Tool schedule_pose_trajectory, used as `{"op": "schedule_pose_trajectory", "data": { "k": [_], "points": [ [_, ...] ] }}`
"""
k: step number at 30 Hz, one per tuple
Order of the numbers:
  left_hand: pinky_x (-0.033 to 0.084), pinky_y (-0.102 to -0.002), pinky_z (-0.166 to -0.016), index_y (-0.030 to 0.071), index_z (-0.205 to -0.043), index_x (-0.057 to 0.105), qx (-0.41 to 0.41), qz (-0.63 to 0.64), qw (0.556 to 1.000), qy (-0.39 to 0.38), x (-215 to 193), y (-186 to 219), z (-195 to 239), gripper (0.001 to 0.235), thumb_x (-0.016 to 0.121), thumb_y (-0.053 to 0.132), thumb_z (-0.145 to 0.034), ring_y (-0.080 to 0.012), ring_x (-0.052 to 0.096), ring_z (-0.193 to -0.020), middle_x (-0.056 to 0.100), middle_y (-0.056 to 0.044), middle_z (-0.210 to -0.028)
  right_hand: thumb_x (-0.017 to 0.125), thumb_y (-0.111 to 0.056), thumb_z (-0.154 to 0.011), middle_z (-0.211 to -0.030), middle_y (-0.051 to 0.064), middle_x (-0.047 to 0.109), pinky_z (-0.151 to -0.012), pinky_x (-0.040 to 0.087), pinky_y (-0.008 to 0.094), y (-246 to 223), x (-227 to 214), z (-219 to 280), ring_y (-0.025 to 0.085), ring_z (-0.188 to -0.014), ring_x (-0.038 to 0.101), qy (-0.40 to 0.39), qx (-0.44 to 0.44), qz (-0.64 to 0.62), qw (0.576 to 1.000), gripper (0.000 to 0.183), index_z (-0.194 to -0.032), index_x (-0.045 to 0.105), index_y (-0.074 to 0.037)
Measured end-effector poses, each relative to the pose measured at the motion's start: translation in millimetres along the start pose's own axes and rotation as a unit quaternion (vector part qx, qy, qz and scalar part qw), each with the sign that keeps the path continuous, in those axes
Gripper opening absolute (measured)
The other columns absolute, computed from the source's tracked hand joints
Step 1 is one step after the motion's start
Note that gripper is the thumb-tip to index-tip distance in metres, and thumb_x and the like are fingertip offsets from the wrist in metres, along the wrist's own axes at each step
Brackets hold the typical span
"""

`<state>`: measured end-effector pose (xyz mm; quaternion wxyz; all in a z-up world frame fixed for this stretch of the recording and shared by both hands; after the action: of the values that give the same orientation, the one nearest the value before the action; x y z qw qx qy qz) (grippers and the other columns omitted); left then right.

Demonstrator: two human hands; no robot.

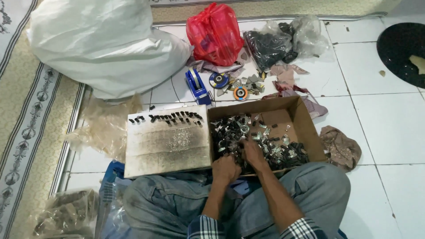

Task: A person sits on the floor and manually sorts through a box of small metal components, inspecting each one before arranging them neatly in rows on a white board.

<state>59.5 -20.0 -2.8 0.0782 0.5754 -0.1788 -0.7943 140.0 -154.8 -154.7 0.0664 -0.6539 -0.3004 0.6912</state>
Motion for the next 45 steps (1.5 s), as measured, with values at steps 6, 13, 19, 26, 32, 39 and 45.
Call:
{"op": "schedule_pose_trajectory", "data": {
  "k": [6, 13, 19, 26, 32, 39, 45],
  "points": [
    [0.055, -0.035, -0.051, 0.008, -0.067, 0.066, 0.026, 0.003, 0.998, 0.058, 1, -3, -1, 0.023, 0.058, 0.014, -0.088, -0.0259, 0.068, -0.061, 0.068, -0.014, -0.064, 0.061, -0.005, -0.089, -0.114, 0.031, 0.059, -0.078, 0.062, 0.049, -38, -31, 9, 0.048, -0.095, 0.071, -0.065, 0.059, 0.019, 0.996, 0.037, -0.126, 0.066, -0.004],
    [0.054, -0.029, -0.051, 0.01, -0.068, 0.068, 0.049, 0.0, 0.995, 0.086, -3, -3, 2, 0.024, 0.058, 0.016, -0.089, -0.0201, 0.068, -0.064, 0.068, -0.011, -0.066, 0.067, -0.019, -0.089, -0.106, 0.035, 0.063, -0.087, 0.058, 0.052, 8, 11, 13, 0.051, -0.099, 0.066, -0.001, -0.016, -0.075, 0.997, 0.041, -0.126, 0.066, 0.0],
    [0.054, -0.035, -0.05, 0.012, -0.066, 0.069, 0.024, 0.022, 0.994, 0.103, 2, -7, 0, 0.02, 0.06, 0.018, -0.084, -0.024, 0.068, -0.06, 0.067, -0.011, -0.062, 0.068, -0.007, -0.081, -0.111, 0.027, 0.071, -0.091, 0.059, 0.051, -16, -27, 17, 0.046, -0.11, 0.07, -0.068, 0.173, -0.115, 0.976, 0.044, -0.125, 0.071, -0.007],
    [0.049, -0.027, -0.045, 0.01, -0.064, 0.061, 0.056, 0.056, 0.986, 0.149, 1, -6, 4, 0.025, 0.059, 0.018, -0.088, -0.0215, 0.063, -0.054, 0.062, -0.011, -0.057, 0.062, -0.009, -0.086, -0.106, 0.015, 0.076, -0.087, 0.06, 0.041, -15, -15, 29, 0.03, -0.107, 0.073, -0.14, 0.143, 0.065, 0.978, 0.033, -0.116, 0.075, -0.009],
    [0.054, -0.039, -0.051, 0.008, -0.088, 0.061, 0.007, 0.104, 0.984, 0.142, 8, -20, -10, 0.017, 0.061, 0.025, -0.091, -0.0265, 0.066, -0.061, 0.065, -0.015, -0.071, 0.068, -0.018, -0.085, -0.108, 0.02, 0.076, -0.087, 0.058, 0.051, -49, -62, 23, 0.043, -0.108, 0.071, -0.008, 0.219, -0.194, 0.956, 0.03, -0.113, 0.079, -0.011],
    [0.062, -0.052, -0.077, 0.003, -0.135, 0.057, 0.025, 0.184, 0.959, 0.216, -3, -16, 3, 0.043, 0.062, 0.023, -0.097, -0.0397, 0.072, -0.098, 0.07, -0.021, -0.115, 0.079, -0.013, -0.083, -0.105, 0.022, 0.076, -0.072, 0.059, 0.042, -38, -62, 30, 0.029, -0.09, 0.073, 0.04, 0.306, -0.458, 0.834, 0.03, -0.113, 0.08, -0.008],
    [0.061, -0.042, -0.079, 0.02, -0.123, 0.062, 0.001, 0.196, 0.969, 0.153, -10, -17, 4, 0.03, 0.059, 0.035, -0.097, -0.0255, 0.073, -0.098, 0.073, -0.002, -0.107, 0.082, -0.012, -0.082, -0.094, 0.02, 0.074, -0.062, 0.06, 0.037, -33, -57, 34, 0.026, -0.078, 0.073, 0.032, 0.345, -0.513, 0.785, 0.033, -0.113, 0.076, 0.0]
  ]
}}
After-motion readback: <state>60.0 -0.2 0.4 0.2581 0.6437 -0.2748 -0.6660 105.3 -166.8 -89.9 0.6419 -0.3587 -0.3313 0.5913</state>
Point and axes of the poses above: each hand's wrist, its own z-axis away from the middle knuckle, its own x-axis out of the palm, y = z × x, the point moved 7 cm from there along -z, towards the middle knuckle
